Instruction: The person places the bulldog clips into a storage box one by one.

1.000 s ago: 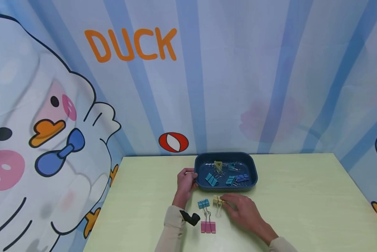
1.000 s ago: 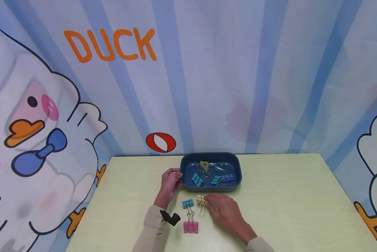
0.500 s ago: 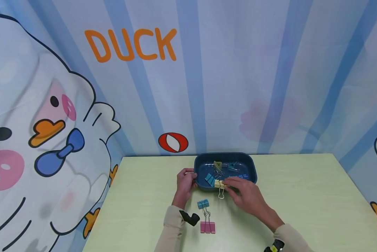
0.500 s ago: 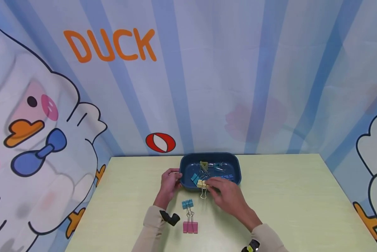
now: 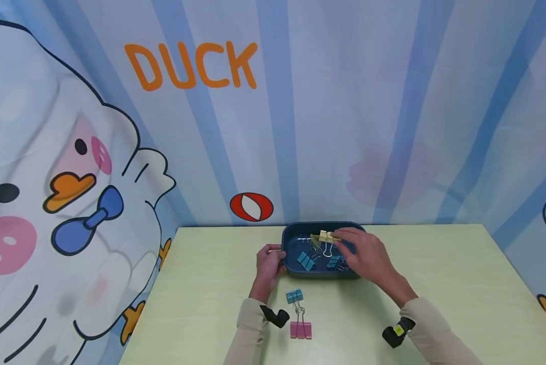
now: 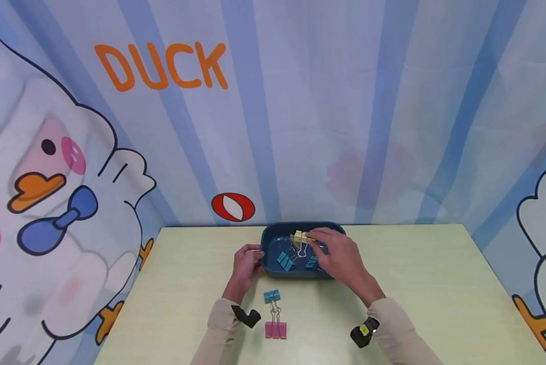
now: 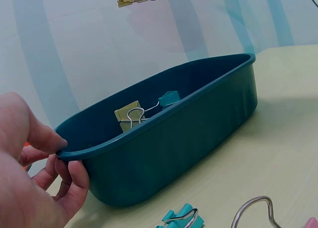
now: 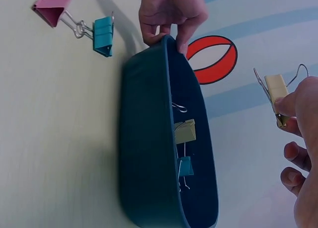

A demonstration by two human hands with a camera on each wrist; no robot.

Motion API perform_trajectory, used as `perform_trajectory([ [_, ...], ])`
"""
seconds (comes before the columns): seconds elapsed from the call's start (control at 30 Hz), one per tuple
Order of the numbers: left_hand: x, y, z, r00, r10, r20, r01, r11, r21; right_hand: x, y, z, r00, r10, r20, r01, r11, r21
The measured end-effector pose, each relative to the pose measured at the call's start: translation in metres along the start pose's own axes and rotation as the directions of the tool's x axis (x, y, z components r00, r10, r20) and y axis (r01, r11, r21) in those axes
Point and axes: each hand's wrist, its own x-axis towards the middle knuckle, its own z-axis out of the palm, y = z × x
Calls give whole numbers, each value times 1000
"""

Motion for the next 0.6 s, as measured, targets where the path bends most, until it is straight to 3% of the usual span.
perform_trajectory([
  [0.6, -2, 2, 0, 1000, -10, 1, 10, 1000, 0, 6, 2, 7, 998, 53, -21, -53, 999, -2],
])
